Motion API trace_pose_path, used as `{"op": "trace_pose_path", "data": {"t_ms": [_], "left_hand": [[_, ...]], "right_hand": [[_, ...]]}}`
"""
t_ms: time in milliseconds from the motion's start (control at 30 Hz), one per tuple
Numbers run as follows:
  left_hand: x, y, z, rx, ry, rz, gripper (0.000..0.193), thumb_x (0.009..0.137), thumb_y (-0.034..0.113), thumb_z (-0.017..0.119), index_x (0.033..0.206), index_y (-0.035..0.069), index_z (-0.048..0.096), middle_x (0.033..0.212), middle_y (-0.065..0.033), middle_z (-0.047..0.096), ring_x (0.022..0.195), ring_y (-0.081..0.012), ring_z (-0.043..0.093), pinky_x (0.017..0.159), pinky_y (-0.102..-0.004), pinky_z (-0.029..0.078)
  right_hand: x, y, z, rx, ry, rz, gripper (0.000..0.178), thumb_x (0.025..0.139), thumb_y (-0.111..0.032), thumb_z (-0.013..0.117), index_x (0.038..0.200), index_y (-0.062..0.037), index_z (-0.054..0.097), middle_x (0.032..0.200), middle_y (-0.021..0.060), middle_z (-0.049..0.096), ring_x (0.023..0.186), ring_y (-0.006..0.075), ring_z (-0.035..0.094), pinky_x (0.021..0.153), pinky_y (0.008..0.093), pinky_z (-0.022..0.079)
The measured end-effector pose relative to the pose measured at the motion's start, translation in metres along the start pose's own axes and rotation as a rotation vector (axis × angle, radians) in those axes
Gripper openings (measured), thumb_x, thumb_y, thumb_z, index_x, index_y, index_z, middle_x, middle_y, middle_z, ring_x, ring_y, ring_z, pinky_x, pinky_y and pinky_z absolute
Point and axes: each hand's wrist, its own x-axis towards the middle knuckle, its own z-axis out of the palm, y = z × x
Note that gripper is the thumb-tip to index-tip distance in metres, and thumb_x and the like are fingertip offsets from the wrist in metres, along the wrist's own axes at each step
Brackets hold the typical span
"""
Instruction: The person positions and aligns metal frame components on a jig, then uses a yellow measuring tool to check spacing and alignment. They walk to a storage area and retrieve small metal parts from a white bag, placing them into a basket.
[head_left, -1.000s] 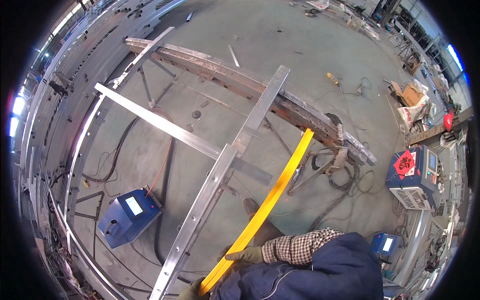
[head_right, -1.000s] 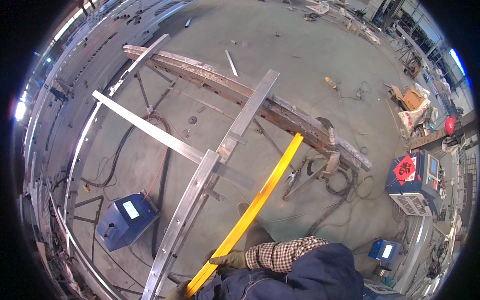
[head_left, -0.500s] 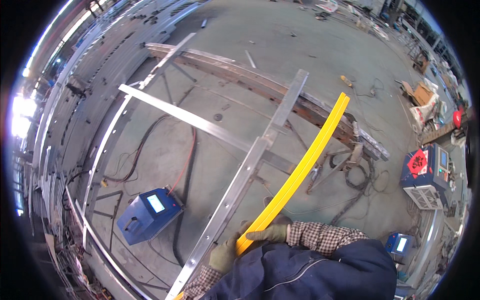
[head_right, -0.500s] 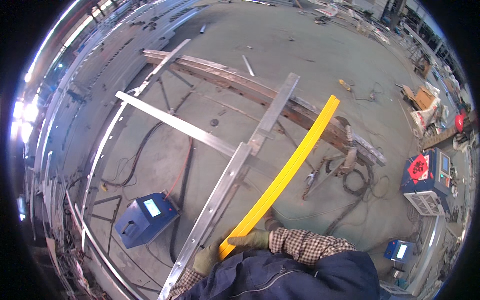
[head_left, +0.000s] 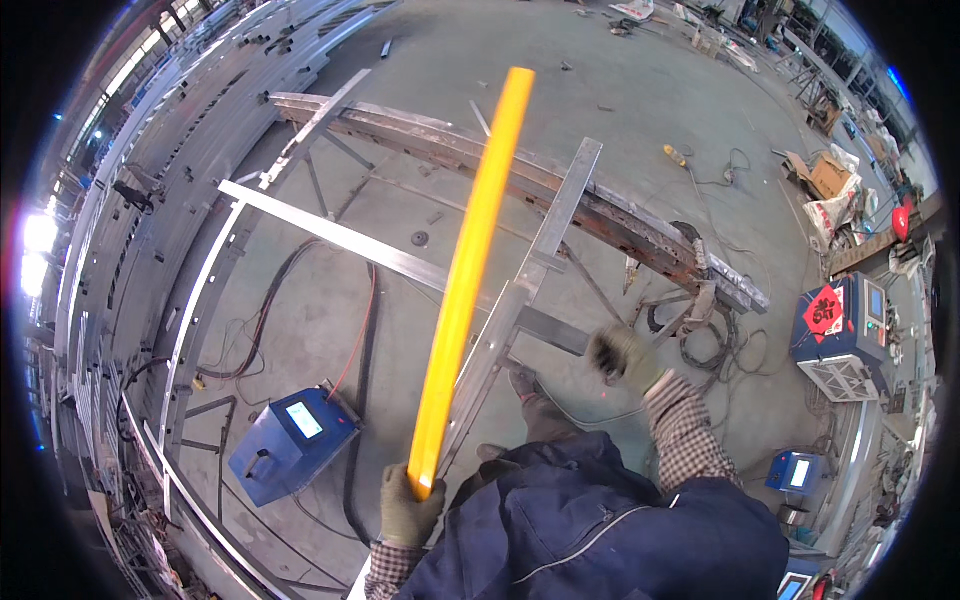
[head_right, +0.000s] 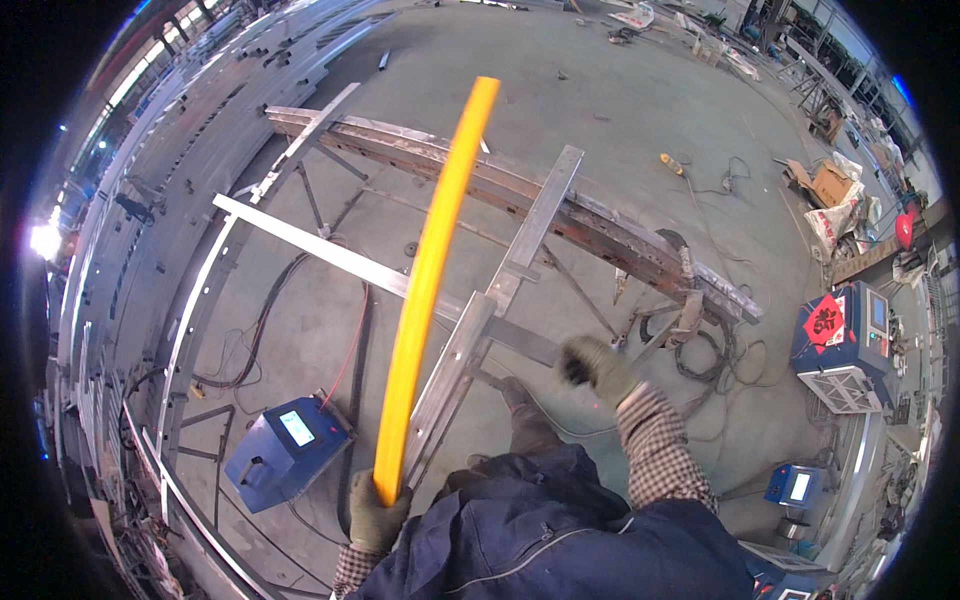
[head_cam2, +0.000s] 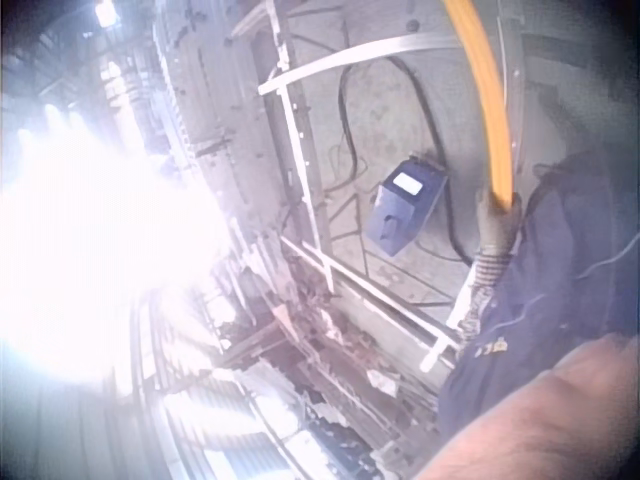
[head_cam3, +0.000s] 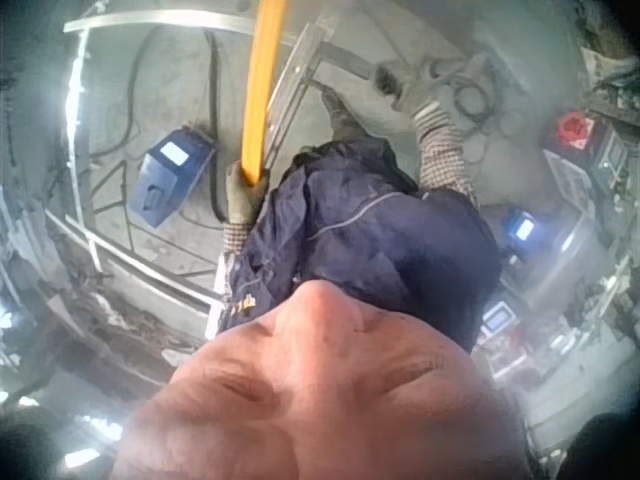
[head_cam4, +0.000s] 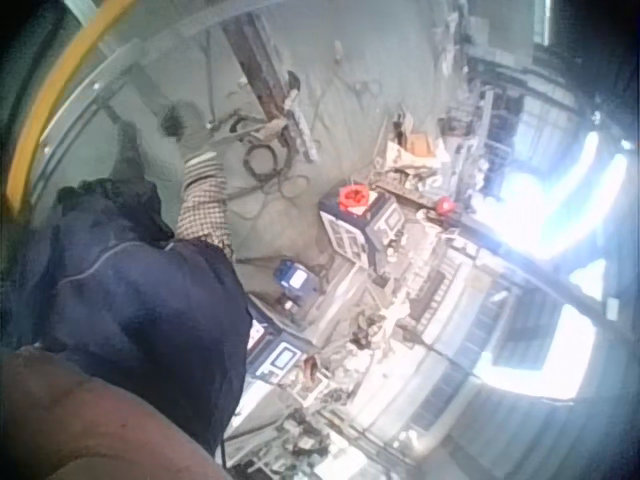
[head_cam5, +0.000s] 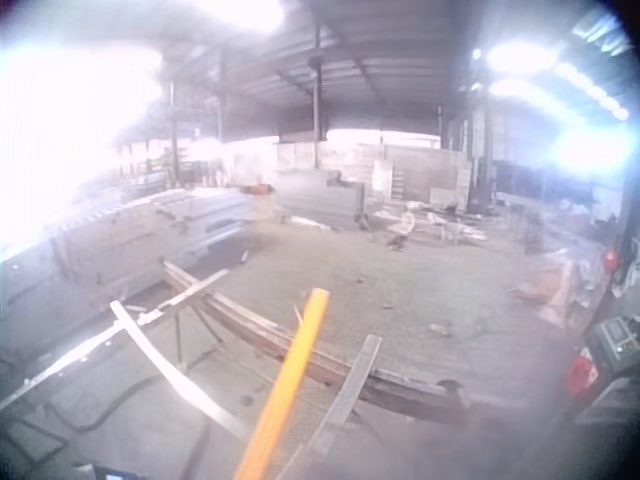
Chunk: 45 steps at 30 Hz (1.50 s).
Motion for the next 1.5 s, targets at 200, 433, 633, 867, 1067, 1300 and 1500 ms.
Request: {"op": "trace_pose_path", "data": {"t_ms": [200, 433, 633, 867, 1067, 1300, 1500], "left_hand": [[0.063, 0.032, 0.005, -0.313, -0.094, -0.227, 0.05, 0.085, 0.019, 0.086, 0.122, -0.005, 0.064, 0.114, -0.0179, 0.068, 0.106, -0.0296, 0.067, 0.092, -0.0394, 0.054], [0.172, 0.051, -0.003, -0.759, -0.48, -0.328, 0.073, 0.08, 0.013, 0.09, 0.143, -0.003, 0.055, 0.122, -0.0065, 0.063, 0.11, -0.0181, 0.064, 0.097, -0.0318, 0.055], [0.283, 0.052, 0.043, -0.955, -0.654, -0.371, 0.066, 0.08, 0.016, 0.086, 0.136, -0.002, 0.058, 0.127, -0.0157, 0.067, 0.123, -0.0305, 0.066, 0.11, -0.0396, 0.052], [0.306, 0.052, 0.056, -1.203, -0.77, -0.427, 0.044, 0.08, 0.016, 0.088, 0.115, 0.004, 0.064, 0.121, -0.0155, 0.069, 0.129, -0.0333, 0.065, 0.116, -0.049, 0.051], [0.301, 0.051, 0.056, -1.224, -0.749, -0.397, 0.041, 0.079, 0.017, 0.091, 0.111, 0.004, 0.069, 0.117, -0.0143, 0.07, 0.127, -0.0342, 0.066, 0.119, -0.0501, 0.048], [0.304, 0.049, 0.055, -1.199, -0.772, -0.362, 0.038, 0.08, 0.015, 0.087, 0.11, 0.005, 0.066, 0.113, -0.0114, 0.069, 0.129, -0.0328, 0.064, 0.115, -0.0461, 0.051], [0.304, 0.045, 0.055, -1.2, -0.765, -0.35, 0.041, 0.081, 0.018, 0.089, 0.113, 0.003, 0.067, 0.119, -0.014, 0.069, 0.132, -0.0357, 0.063, 0.117, -0.0493, 0.049]], "right_hand": [[0.101, -0.06, -0.035, 0.092, 0.287, -0.156, 0.063, 0.104, -0.058, 0.06, 0.141, -0.0077, 0.059, 0.119, 0.0103, 0.072, 0.108, 0.0203, 0.07, 0.088, 0.0363, 0.056], [0.204, -0.107, -0.004, 0.27, 0.113, -0.174, 0.076, 0.099, -0.065, 0.065, 0.149, -0.0083, 0.055, 0.132, 0.0118, 0.069, 0.119, 0.0246, 0.067, 0.103, 0.0442, 0.054], [0.23, -0.094, 0.003, 0.127, 0.363, -0.259, 0.066, 0.098, -0.05, 0.075, 0.148, -0.0097, 0.06, 0.136, 0.0058, 0.068, 0.115, 0.0185, 0.066, 0.102, 0.0343, 0.05], [0.225, -0.082, 0.013, 0.156, 0.409, -0.217, 0.075, 0.095, -0.058, 0.075, 0.14, 0.0007, 0.063, 0.128, 0.0086, 0.071, 0.11, 0.02, 0.068, 0.099, 0.0353, 0.052], [0.198, -0.06, 0.036, 0.237, 0.364, -0.147, 0.07, 0.096, -0.057, 0.075, 0.138, -0.0014, 0.062, 0.12, 0.0079, 0.071, 0.104, 0.0197, 0.069, 0.093, 0.0348, 0.055], [0.177, -0.059, 0.054, 0.155, 0.413, -0.045, 0.061, 0.095, -0.06, 0.075, 0.128, -0.01, 0.067, 0.1, -0.0007, 0.068, 0.078, 0.0106, 0.058, 0.066, 0.0288, 0.046], [0.165, -0.06, 0.059, 0.185, 0.397, -0.008, 0.051, 0.095, -0.06, 0.074, 0.118, -0.0146, 0.069, 0.082, -0.0075, 0.059, 0.059, 0.0058, 0.041, 0.049, 0.0266, 0.026]]}}
